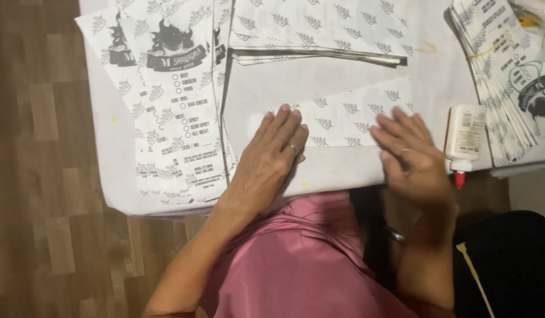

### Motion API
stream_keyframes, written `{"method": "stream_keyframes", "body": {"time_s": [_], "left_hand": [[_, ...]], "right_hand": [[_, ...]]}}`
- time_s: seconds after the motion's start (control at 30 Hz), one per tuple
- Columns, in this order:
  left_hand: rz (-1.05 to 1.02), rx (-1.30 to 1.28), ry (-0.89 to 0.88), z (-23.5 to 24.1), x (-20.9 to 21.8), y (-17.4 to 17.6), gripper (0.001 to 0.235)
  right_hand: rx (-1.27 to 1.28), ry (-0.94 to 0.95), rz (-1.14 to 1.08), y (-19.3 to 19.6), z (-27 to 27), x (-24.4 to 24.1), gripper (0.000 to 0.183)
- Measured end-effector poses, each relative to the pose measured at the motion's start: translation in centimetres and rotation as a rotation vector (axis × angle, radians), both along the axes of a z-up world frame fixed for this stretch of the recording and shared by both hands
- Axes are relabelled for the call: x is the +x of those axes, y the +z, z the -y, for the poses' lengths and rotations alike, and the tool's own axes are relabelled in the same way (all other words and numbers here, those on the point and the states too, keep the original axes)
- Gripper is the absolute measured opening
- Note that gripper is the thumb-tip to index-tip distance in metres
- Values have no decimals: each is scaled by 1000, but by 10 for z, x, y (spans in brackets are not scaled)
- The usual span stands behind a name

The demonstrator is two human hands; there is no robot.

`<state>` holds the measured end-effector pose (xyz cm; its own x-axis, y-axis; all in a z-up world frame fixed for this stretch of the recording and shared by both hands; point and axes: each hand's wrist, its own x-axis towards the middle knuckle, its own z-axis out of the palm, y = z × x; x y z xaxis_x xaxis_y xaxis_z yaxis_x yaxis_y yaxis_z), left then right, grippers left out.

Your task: Applying glue to the edges of printed paper sheets and folding them to assemble packaging.

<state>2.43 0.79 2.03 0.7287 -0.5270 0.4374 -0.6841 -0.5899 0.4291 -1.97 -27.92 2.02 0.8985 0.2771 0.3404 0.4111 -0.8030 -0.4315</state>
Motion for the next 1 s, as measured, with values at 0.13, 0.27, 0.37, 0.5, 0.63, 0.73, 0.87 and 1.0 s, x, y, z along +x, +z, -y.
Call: {"method": "stream_keyframes", "body": {"time_s": [0.13,0.27,0.37,0.5,0.63,0.73,0.87,1.0], "left_hand": [[0,92,-103,2,9,-30,35],[44,150,-73,4,9,-32,35],[58,143,-76,6,8,-28,32],[127,96,-104,5,12,-25,28],[144,105,-137,1,16,-8,24],[205,171,-171,1,18,-1,6],[96,126,-99,3,19,-7,13],[26,80,-54,2,21,0,17]], "right_hand": [[-11,-187,111,13,46,-27,42],[-254,-693,-19,-4,92,-46,59],[-189,-741,-174,-7,104,-48,77],[378,-972,-457,10,84,-30,45],[766,-920,-295,0,76,-37,38],[1238,-673,-101,-8,65,-40,42],[1269,-742,198,-26,33,-36,36],[766,-664,277,-28,-6,-32,24]]}}
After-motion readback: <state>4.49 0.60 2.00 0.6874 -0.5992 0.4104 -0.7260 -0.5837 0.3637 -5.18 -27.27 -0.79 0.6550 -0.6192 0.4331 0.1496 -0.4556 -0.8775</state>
